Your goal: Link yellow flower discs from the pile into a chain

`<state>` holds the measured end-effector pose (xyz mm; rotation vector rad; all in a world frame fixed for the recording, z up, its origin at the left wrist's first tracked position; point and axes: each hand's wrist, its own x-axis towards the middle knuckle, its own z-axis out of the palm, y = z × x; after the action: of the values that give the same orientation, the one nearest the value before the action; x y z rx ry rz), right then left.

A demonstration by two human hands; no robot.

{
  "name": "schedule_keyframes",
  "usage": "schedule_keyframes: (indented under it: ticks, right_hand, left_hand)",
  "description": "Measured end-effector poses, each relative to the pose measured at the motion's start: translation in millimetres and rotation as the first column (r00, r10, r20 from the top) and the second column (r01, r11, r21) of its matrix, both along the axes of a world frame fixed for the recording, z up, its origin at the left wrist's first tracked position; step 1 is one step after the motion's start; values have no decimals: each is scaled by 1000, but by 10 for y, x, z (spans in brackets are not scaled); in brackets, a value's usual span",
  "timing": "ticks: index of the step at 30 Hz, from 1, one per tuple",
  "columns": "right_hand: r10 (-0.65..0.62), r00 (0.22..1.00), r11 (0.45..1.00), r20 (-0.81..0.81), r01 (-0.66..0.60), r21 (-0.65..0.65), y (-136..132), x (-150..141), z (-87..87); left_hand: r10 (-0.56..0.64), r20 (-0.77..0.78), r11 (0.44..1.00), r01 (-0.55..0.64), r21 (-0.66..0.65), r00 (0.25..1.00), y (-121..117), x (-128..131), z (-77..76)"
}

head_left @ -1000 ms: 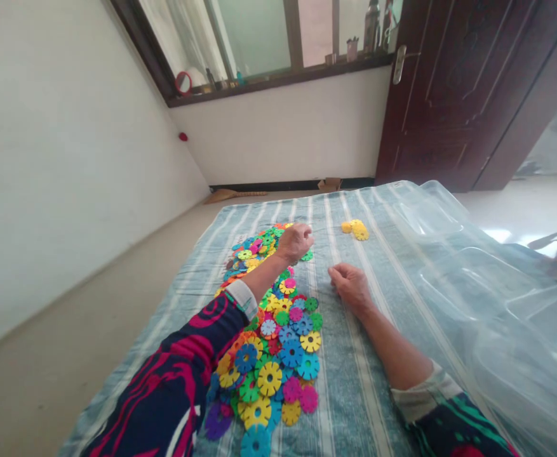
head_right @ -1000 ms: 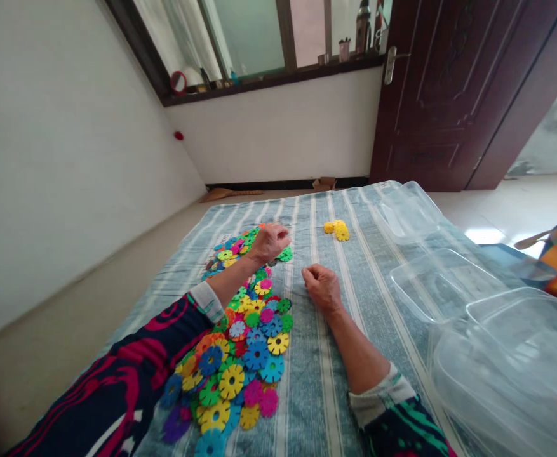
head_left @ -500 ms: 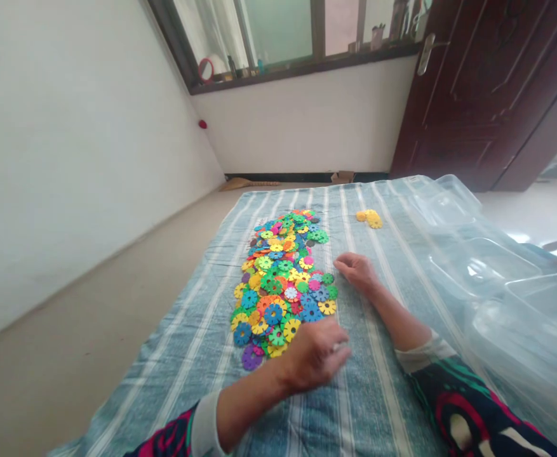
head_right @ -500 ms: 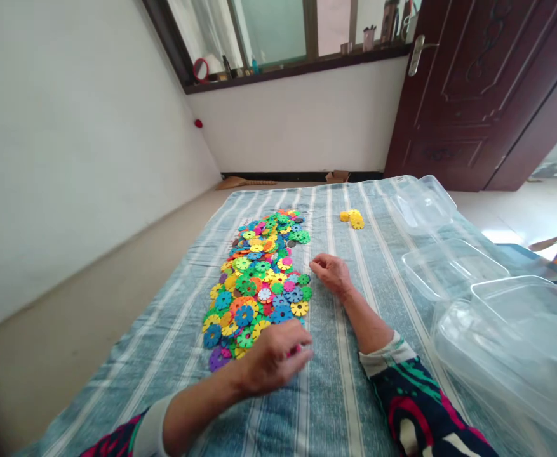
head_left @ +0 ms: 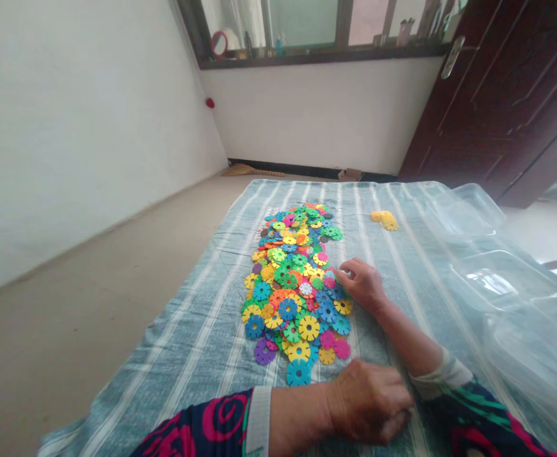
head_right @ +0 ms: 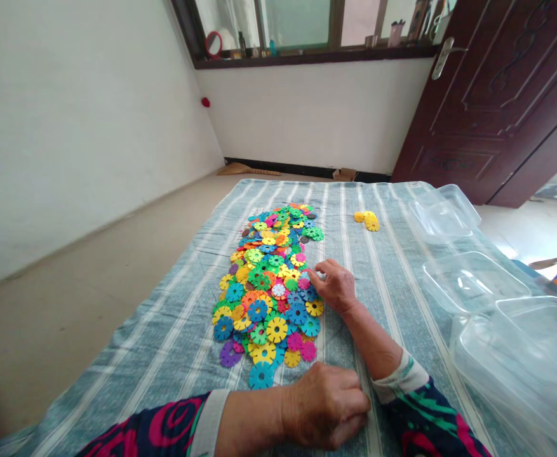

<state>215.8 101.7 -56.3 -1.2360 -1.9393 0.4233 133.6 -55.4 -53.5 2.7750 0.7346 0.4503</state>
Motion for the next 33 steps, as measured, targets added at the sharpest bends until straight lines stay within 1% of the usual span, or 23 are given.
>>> schedule_keyframes:
  ticks: [2,5,7,10,15,19,24,33]
  right_hand:
    - [48,998,995,40,-51,87,-18,-54,8]
    - [207,973,961,105,-223,165,-57,-160,17]
    - [273,950,937,154,-299,181,-83,-226,14]
    - [327,929,921,175,-354,159,-104,-282,0]
    - [320,942,933,100,-331,143,-89,-265,-23]
    - [317,946,939,70,-323,118,-73,-233,-34]
    - [296,954,946,50,-300,125,-55,-188,-53]
    - [300,953,948,31,-302,100,-39,-137,-38]
  left_hand:
    - [-2,14,1000,2,-11,1000,-13,1,-43]
    - [-11,14,999,11,-37,1000,-15,6,-104]
    - [-25,17,998,26,-57,1000,-5,9,-134]
    - [-35,30,996,38,-82,999,15,14,-159]
    - [-36,46,994,40,-104,998,28,16,-175]
    - [-27,61,994,34,-106,998,27,7,-170]
    - [-26,38,992,30,-121,999,29,3,-130]
    - [-14,10,991,15,-133,1000,34,3,-56]
